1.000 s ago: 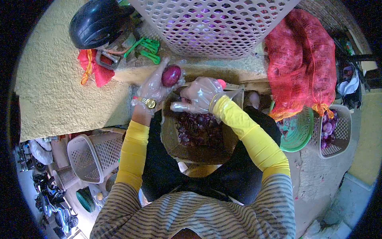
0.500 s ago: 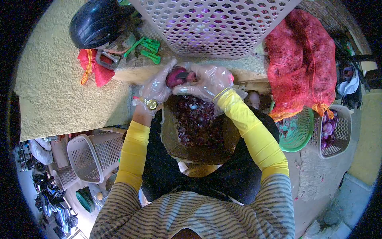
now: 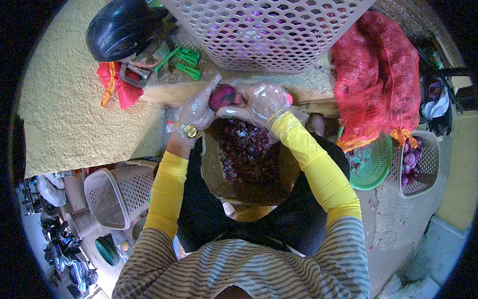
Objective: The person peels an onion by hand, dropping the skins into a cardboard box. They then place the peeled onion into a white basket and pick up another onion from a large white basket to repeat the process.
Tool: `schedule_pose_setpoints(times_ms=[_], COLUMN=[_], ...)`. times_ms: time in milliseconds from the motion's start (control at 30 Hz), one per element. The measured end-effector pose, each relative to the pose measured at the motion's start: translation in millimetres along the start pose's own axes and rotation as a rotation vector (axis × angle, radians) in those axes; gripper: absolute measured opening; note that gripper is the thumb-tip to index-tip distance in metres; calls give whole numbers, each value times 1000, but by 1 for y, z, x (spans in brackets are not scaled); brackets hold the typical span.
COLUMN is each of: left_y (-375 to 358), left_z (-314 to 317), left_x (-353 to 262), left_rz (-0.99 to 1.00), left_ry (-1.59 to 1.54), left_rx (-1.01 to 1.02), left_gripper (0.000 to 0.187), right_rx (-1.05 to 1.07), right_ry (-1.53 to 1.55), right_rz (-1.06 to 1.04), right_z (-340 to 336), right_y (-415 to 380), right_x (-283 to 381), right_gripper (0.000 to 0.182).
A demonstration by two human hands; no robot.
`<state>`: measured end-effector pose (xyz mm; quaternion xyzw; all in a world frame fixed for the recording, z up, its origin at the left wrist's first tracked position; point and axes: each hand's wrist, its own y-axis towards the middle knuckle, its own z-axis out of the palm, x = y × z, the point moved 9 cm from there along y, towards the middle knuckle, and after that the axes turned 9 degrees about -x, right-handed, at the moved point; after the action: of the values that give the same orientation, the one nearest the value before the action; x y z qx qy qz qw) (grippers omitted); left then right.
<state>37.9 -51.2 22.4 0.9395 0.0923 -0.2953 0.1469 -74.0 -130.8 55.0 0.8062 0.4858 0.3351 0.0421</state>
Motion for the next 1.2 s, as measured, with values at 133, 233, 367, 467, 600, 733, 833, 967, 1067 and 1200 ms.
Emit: schedule_pose_setpoints(times_ms=[133, 233, 367, 467, 600, 733, 833, 967, 1067, 1200], left_y=[-6, 10, 9, 9, 10, 15, 5, 5, 6, 2], left_z=[78, 79, 64, 58, 63, 39, 52, 51, 52, 53], left_x=[67, 80, 75, 75, 106, 72, 58, 51, 31, 18], left_rz=[-1024, -366, -461, -597, -494, -398, -932, -957, -945, -964], left_ry=[-1629, -1054, -1195, -1378, -1217, -999, -1808, -1902, -1903, -1835], left_rx=[50, 143, 61, 4, -14, -33, -75, -79, 10, 113], left_gripper=[56, 55, 52, 48, 50, 51, 49, 47, 50, 51], right_rx=[2, -3, 121, 329, 566, 489, 537, 284, 41, -32], right_ry=[-105, -98, -137, -82, -129, -130, -75, -1, 2, 48], right_rz=[-55, -82, -84, -110, -121, -207, -199, -128, -62, 115], right_z=[3, 4, 18, 32, 55, 63, 52, 27, 2, -14], right_y=[0, 0, -4, -12, -30, -33, -28, -9, 0, 8], right_x=[1, 4, 5, 17, 21, 28, 31, 19, 9, -6], right_gripper=[60, 62, 61, 62, 66, 67, 67, 66, 65, 66])
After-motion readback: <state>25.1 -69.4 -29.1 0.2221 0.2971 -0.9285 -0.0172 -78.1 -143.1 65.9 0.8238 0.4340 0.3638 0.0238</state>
